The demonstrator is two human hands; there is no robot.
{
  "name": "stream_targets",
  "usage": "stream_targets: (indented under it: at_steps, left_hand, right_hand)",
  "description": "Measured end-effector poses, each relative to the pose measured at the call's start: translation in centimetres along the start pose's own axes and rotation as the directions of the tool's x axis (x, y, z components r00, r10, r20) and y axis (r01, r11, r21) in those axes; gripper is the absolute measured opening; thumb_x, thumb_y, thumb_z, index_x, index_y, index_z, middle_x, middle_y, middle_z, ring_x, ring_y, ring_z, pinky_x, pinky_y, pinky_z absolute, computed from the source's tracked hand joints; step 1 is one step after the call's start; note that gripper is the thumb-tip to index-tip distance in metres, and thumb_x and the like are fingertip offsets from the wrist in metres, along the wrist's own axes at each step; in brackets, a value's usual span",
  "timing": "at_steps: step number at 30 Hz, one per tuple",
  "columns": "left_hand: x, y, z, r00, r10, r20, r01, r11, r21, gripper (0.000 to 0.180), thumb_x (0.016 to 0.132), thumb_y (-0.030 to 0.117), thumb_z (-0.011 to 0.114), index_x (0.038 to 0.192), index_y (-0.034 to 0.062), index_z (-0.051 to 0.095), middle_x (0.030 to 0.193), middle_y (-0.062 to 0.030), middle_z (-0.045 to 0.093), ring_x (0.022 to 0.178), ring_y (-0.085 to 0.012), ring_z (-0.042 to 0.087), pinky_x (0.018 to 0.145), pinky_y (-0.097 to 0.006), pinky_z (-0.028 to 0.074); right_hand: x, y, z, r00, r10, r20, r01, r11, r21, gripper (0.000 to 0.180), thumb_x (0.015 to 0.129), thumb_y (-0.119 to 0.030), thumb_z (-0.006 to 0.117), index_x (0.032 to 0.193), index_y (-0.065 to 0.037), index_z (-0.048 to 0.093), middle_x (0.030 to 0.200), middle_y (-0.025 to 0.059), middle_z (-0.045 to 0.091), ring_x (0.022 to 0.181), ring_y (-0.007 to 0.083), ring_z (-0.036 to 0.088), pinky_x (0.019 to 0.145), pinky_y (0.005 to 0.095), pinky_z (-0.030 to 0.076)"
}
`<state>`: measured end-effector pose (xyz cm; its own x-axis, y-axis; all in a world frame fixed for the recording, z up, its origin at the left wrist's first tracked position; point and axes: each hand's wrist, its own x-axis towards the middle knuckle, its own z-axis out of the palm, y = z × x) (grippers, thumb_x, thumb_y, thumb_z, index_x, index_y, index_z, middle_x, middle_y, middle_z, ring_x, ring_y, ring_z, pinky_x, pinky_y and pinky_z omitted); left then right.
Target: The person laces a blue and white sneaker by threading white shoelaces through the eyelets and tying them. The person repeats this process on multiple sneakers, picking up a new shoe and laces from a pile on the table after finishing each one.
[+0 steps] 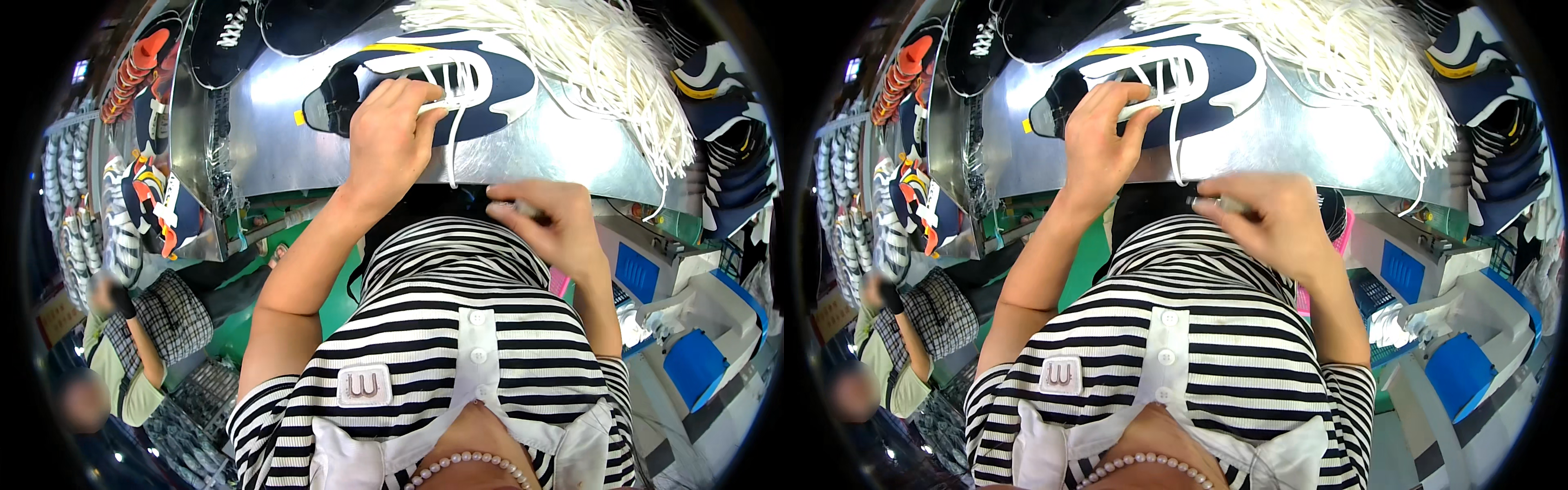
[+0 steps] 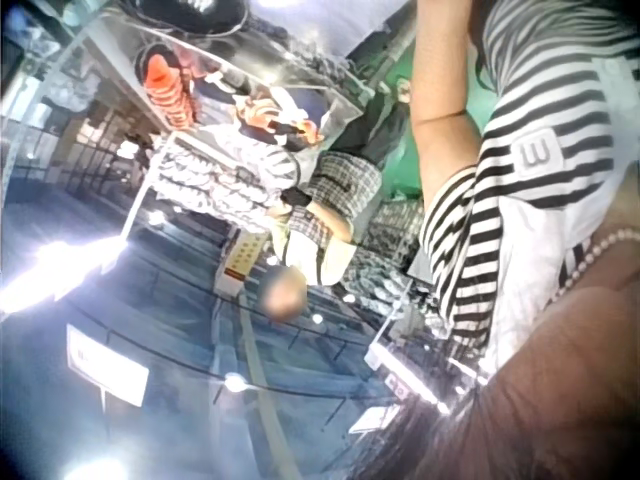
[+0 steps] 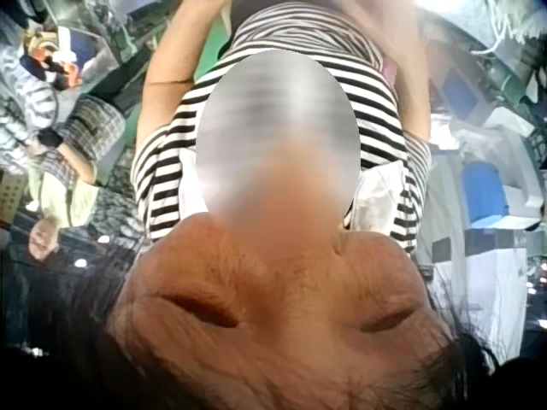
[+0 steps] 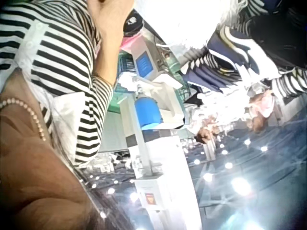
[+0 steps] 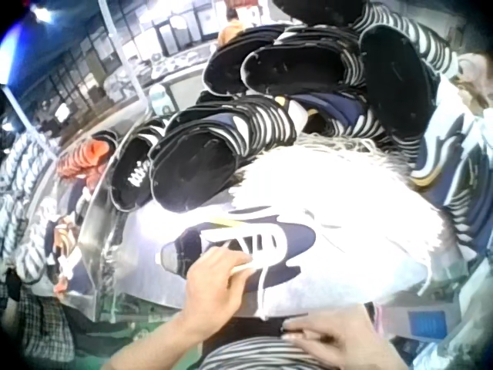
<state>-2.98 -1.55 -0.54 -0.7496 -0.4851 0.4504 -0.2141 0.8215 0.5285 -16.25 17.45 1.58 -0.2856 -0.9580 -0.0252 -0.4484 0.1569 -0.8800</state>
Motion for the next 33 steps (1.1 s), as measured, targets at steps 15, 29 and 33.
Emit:
stream_targets:
  at_steps: [15,29,33]
  left_hand:
    - [0.5,-0.3,-0.7,0.986,-0.037,0.160,0.037,0.999,0.000,0.022,0.082,0.008,0.071,0.102,0.0013,0.067,0.080,-0.0118,0.059,0.074,-0.0299,0.057,0.066,-0.038,0.045]
    - [2.2,0.4,-1.8,0.979,0.191,-0.068,-0.193,0.981,-0.026,0.022,0.074,-0.001,0.076,0.094,0.0014,0.066,0.079,-0.0104,0.062,0.074,-0.0273,0.059,0.063,-0.035,0.047]
    - [2.2,1.4,-1.8,0.978,0.198,-0.066,-0.202,0.977,-0.070,0.024,0.073,-0.003,0.076,0.094,0.0013,0.066,0.079,-0.0107,0.061,0.075,-0.0272,0.060,0.063,-0.035,0.048]
  right_hand:
    - [1.3,2.2,3.0,0.957,0.193,0.218,-0.283,0.790,0.544,0.013,0.090,-0.015,0.070,0.096,-0.004,0.068,0.079,-0.0028,0.061,0.077,0.0056,0.056,0.070,0.0227,0.046]
    - [5.9,2.6,1.3,0.954,0.255,-0.155,-0.151,0.861,0.486,0.024,0.084,-0.018,0.077,0.101,-0.001,0.072,0.072,-0.0026,0.065,0.058,0.0027,0.051,0.053,0.0205,0.040]
    - [7.7,2.3,2.1,0.959,0.281,-0.026,-0.168,0.642,0.748,0.019,0.088,-0.018,0.074,0.100,-0.004,0.071,0.072,-0.0059,0.060,0.060,0.0013,0.050,0.053,0.0170,0.037]
